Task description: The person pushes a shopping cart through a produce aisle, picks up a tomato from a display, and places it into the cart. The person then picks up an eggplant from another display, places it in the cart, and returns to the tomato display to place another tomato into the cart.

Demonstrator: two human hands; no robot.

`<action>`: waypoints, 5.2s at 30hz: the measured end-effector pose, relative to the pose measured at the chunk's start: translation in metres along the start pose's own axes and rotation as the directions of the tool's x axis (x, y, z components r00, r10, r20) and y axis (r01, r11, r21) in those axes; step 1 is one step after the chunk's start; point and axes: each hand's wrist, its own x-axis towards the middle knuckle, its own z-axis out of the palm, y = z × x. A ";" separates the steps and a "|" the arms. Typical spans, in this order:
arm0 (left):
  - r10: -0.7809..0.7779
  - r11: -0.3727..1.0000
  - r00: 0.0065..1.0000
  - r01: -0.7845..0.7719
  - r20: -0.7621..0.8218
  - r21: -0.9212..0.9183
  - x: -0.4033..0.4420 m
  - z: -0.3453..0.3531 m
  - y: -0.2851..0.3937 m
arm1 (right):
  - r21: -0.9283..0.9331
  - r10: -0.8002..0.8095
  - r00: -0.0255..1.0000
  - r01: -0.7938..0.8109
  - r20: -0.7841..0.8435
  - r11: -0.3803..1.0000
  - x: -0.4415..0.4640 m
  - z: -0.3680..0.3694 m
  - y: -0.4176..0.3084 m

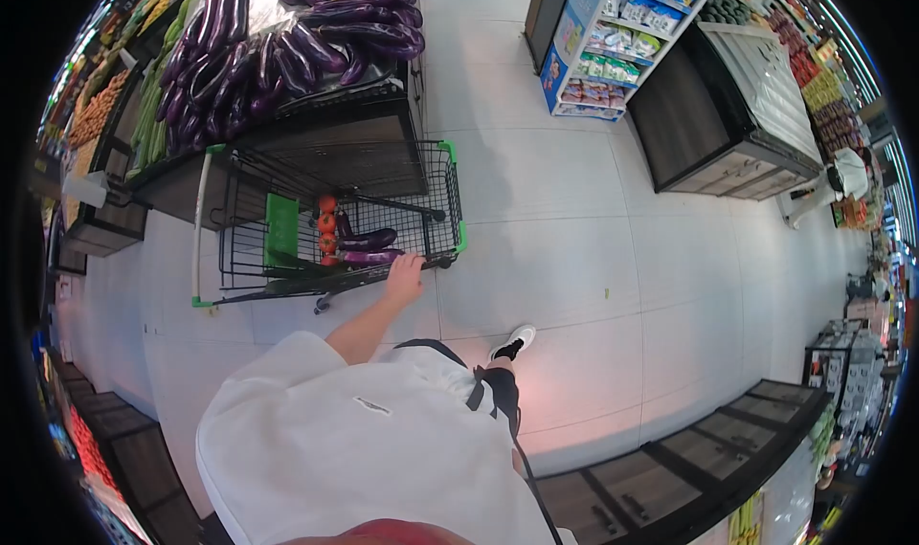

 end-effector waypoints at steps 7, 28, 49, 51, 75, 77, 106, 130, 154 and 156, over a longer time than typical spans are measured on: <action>-0.593 0.803 0.800 0.596 0.095 -0.006 0.023 -0.016 0.065 | -0.200 0.019 0.999 -0.010 0.044 0.980 0.169 -0.073 -0.281; -0.866 0.355 0.499 0.659 0.032 -0.663 0.183 0.091 0.103 | -0.782 -0.291 0.887 0.456 0.359 0.425 0.289 0.161 -0.759; -0.933 0.356 0.086 0.054 -0.351 -0.933 0.439 -0.294 -0.081 | 0.179 0.156 -0.181 0.983 0.971 0.026 0.033 0.843 -1.041; -0.914 0.405 0.055 0.083 -0.402 -0.910 0.459 -0.319 -0.087 | 0.277 0.222 -0.287 0.958 0.932 0.076 -0.009 0.891 -1.037; -0.824 0.279 -0.263 0.583 -0.502 -0.763 0.509 -0.342 -0.164 | 0.980 0.903 -0.423 -0.140 0.071 -0.142 -0.262 1.132 -0.843; -0.842 0.267 -0.265 0.552 -0.470 -0.790 0.507 -0.342 -0.167 | 0.970 0.905 -0.424 -0.207 0.029 -0.128 -0.258 1.137 -0.830; -0.724 0.219 -0.479 0.523 -0.496 -0.824 0.490 -0.429 -0.027 | 0.654 0.796 -0.318 -0.746 -0.515 0.125 -0.384 1.012 -0.885; -0.858 -0.380 -0.497 0.445 0.130 -0.811 0.306 -0.177 0.234 | 0.650 0.722 0.141 -0.346 -0.677 0.677 -0.163 0.710 -0.614; -0.715 -0.529 -0.580 0.083 0.391 -0.844 0.295 0.137 -0.143 | 0.662 0.777 0.024 -0.507 -0.630 0.552 0.106 0.916 -0.312; -0.718 -0.476 -0.603 0.059 0.348 -0.878 0.307 0.143 -0.167 | 0.638 0.795 0.079 -0.552 -0.601 0.537 0.113 0.920 -0.307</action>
